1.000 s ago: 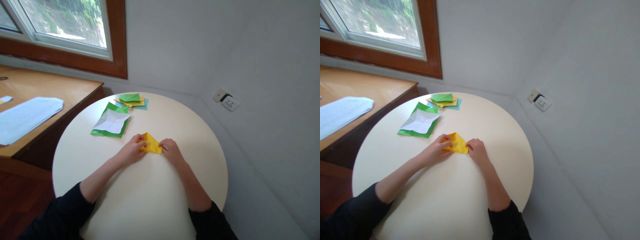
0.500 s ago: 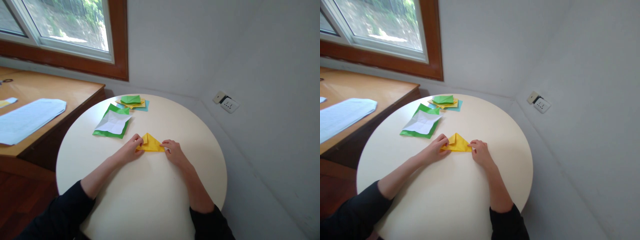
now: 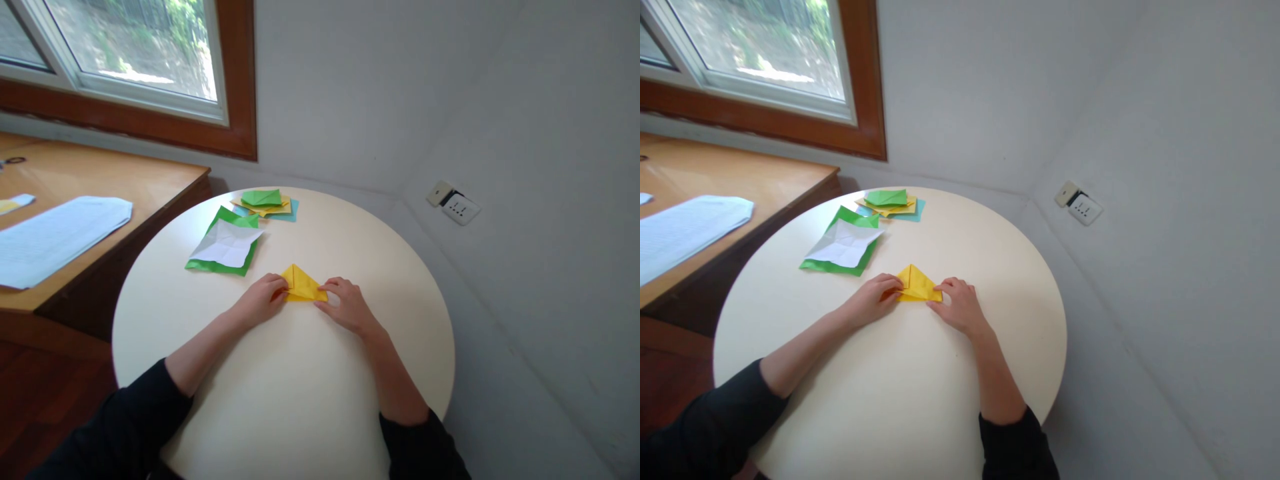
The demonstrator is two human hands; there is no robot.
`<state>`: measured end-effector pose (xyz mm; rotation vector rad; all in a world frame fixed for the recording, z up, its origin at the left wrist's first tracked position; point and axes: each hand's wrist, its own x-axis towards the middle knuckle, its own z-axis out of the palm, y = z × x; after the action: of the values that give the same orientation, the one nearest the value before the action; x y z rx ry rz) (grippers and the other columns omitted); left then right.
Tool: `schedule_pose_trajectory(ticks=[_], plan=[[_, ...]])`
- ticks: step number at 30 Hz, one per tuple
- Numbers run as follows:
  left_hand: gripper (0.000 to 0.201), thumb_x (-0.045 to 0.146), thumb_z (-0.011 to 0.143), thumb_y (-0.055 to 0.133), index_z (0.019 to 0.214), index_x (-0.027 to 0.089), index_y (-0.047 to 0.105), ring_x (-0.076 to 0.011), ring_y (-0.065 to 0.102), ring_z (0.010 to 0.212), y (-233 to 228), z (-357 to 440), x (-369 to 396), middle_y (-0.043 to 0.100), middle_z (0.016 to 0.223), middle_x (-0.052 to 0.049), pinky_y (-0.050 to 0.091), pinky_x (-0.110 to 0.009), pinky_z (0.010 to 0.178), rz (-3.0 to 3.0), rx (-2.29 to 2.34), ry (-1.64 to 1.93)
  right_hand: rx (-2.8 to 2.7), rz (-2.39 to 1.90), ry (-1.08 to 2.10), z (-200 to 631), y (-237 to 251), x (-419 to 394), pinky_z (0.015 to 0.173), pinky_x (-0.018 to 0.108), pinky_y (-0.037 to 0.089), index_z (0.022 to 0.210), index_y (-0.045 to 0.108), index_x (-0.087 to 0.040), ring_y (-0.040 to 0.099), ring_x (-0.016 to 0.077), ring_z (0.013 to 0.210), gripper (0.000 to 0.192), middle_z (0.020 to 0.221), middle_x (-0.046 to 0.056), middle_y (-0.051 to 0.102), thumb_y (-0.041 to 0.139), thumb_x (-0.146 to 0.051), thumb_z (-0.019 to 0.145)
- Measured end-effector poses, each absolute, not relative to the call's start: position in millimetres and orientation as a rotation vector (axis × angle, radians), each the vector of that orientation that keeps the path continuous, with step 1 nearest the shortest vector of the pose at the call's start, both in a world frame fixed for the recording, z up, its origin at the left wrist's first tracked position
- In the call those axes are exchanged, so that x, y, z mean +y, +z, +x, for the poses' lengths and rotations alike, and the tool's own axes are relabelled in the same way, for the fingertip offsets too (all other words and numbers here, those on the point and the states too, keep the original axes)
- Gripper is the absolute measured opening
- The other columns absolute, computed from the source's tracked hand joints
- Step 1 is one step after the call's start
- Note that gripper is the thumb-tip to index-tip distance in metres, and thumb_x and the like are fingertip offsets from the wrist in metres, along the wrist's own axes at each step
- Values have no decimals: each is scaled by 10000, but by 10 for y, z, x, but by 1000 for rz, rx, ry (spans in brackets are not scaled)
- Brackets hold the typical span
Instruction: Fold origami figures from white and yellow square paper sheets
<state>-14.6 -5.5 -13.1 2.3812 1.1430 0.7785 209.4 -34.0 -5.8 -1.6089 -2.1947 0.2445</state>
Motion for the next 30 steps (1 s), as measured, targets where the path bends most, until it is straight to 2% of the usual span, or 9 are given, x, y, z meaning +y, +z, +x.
schedule_pose_trajectory(ticks=[9, 18, 21, 30], plan=[[195, 189, 768, 475, 737, 182, 667, -188, 597, 806, -120, -143, -10, 674, 777, -63, 459, -310, 782, 2338, 1207, 772, -2149, -1571, 181, 2054, -145, -287, 844, 355, 349, 897, 652, -231, 557, 183, 927, 171, 971, 45, 614, 625, -315, 750], [263, 258, 794, 445, 798, 180, 696, -190, 599, 890, -67, -163, 11, 688, 928, -72, 455, -301, 844, 2250, 1192, 728, -2084, -1500, 298, 2072, -227, -235, 860, 351, 374, 891, 663, -244, 548, 178, 942, 173, 989, 37, 612, 575, -189, 752], [275, 287, 796, 446, 792, 175, 697, -194, 596, 910, -59, -188, 34, 685, 950, -81, 450, -294, 846, 2237, 1152, 701, -2055, -1496, 302, 2064, -255, -205, 853, 345, 384, 857, 669, -246, 553, 172, 918, 145, 960, 30, 617, 564, -208, 763], [290, 328, 787, 451, 834, 146, 671, -171, 587, 691, -118, -234, 90, 687, 799, -54, 443, -269, 646, 2075, 1383, 746, -1924, -1648, 291, 2009, -318, -83, 769, 303, 401, 744, 624, -191, 544, 165, 818, 146, 830, 35, 608, 506, -250, 806]])
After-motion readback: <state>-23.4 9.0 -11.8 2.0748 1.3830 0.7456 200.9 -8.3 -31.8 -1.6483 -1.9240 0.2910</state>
